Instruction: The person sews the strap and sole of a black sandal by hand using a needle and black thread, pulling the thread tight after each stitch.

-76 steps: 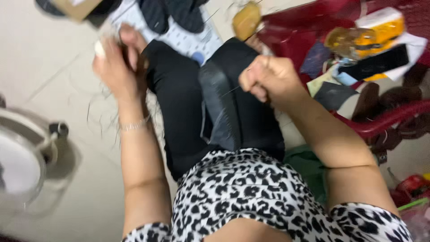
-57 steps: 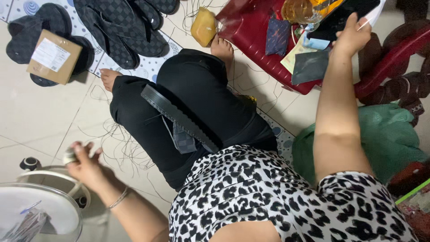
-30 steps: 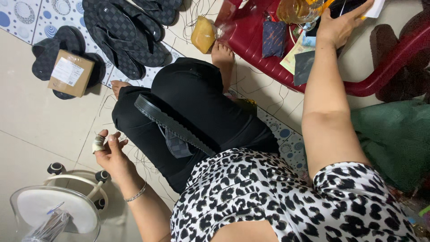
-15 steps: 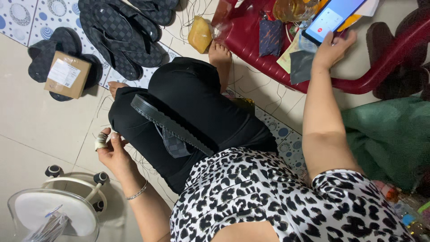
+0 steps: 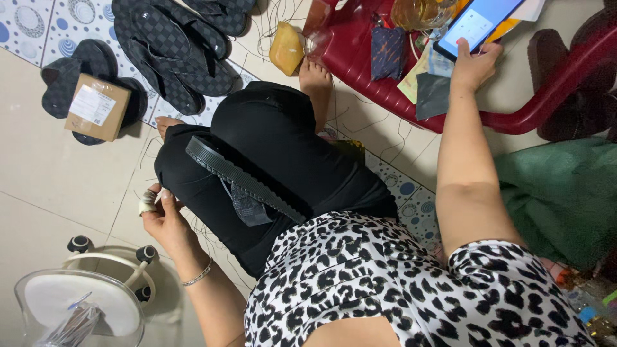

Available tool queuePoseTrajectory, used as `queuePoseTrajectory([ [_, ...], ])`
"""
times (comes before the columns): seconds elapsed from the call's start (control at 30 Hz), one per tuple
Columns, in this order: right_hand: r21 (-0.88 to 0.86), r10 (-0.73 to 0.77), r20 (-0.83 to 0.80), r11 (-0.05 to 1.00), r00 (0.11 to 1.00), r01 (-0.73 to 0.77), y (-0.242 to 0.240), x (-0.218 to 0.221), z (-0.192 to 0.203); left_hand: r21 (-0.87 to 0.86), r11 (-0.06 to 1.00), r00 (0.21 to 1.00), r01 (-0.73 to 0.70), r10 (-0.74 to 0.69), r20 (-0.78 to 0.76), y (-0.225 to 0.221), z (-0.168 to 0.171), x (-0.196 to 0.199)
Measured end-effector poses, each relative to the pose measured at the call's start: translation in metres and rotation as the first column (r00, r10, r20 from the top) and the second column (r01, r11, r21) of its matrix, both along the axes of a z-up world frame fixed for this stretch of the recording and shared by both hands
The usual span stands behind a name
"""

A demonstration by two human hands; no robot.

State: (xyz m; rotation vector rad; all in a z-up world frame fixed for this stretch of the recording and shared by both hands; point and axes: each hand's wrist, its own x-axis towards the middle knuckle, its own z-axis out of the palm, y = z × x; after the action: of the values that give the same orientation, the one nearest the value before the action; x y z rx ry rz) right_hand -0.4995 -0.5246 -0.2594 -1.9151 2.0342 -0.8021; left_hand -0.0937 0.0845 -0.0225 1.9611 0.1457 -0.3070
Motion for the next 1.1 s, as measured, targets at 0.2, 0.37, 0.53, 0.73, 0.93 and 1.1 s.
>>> queuePoseTrajectory([
  [0.2, 0.25, -0.106, -0.012, 0.962, 0.994, 0.106, 0.004, 0.014, 0.025, -0.012, 1.0, 1.0, -0.005, 0.004, -0.021, -0.015, 0.014, -0.002],
  [0.37, -0.197, -0.022, 0.051, 0.98, 0.998, 0.032, 0.003, -0.003, 0.028, 0.267, 0.964, 0.981, 0.005, -0.056, 0.187, -0.038, 0.051, -0.018],
  [0.53, -0.302, 0.084, 0.177, 0.953, 0.981, -0.027, -0.004, -0.018, 0.056, 0.238, 0.882, 0.868, 0.406, -0.454, 0.201, -0.07, 0.1, -0.054],
  [0.73, -0.181, 0.09, 0.46, 0.983, 0.883, -0.006, -0.001, 0.019, 0.115, 0.32, 0.662, 0.735, 0.678, -0.597, -0.321, -0.077, 0.079, -0.086],
  [0.93, -0.091, 0.239, 0.675, 0.966, 0.698, -0.243, 0.031, 0.099, 0.196, 0.316, 0.722, 0.708, 0.616, -0.683, 0.181, -0.076, 0.061, -0.098],
  [1.1, -0.122, 0.427, 0.715, 0.855, 0.553, -0.503, 0.07, 0.141, 0.237, 0.369, 0.776, 0.59, 0.512, -0.63, 0.505, -0.09, 0.074, -0.104],
])
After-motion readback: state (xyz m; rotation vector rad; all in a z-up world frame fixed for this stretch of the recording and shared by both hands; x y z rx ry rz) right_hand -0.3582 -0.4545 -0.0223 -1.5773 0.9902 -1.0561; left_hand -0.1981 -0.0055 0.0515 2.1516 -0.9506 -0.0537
